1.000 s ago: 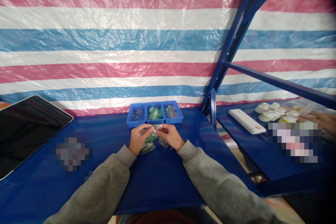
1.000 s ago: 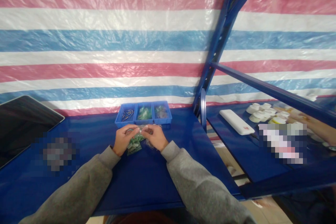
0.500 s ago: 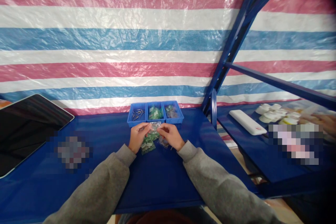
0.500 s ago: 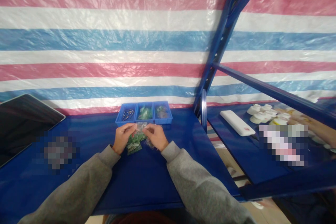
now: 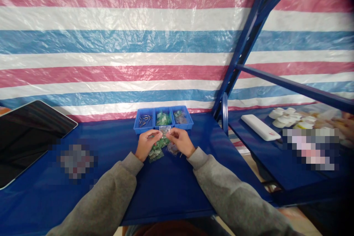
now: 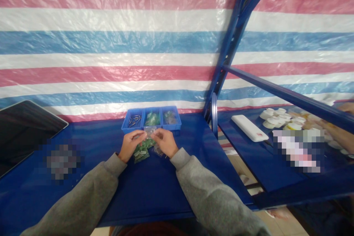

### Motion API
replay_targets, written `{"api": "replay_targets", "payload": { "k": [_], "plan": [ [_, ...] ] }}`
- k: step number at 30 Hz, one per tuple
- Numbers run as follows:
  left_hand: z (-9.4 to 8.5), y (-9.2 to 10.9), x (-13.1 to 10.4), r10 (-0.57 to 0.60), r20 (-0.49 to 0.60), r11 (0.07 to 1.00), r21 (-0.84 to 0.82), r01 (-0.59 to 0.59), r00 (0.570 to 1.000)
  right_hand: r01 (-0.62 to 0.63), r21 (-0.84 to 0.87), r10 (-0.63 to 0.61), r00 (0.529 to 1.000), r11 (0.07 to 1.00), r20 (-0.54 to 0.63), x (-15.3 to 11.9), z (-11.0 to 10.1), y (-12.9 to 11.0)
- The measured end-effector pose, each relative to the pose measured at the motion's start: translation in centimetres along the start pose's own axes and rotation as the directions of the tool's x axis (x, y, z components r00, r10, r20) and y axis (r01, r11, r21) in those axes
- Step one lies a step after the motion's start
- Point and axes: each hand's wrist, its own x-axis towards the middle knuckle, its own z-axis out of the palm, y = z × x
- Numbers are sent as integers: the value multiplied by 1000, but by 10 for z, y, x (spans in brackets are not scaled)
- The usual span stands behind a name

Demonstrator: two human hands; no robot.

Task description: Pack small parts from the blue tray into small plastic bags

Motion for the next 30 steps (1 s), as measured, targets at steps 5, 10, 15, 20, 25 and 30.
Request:
{"api": "replay_targets", "payload": {
  "k": [5,10,15,20,25,30],
  "plan": [
    [1,2,-1,-23,76,999,39,20,997,-7,13,7,1000,1000,-6,0,-2,1],
    [2,3,0,-28,91,999,18,26,995,20,-28,-20,1000,999,8,-2,-1,-2],
    [3,3,0,-47,132,998,-27,51,990,31,-71,-28,999,997,40,-3,0,-3],
    [1,2,2,-55,113,998,-3,56,992,44,-93,-42,999,995,34,-3,0,-4],
    [1,2,1,-40,125,999,22,38,991,51,-79,-50,999,996,13,-3,0,-3],
    [3,2,0,-26,111,1000,7,25,994,23,-28,-22,999,999,36,-2,1,-3]
  ]
}}
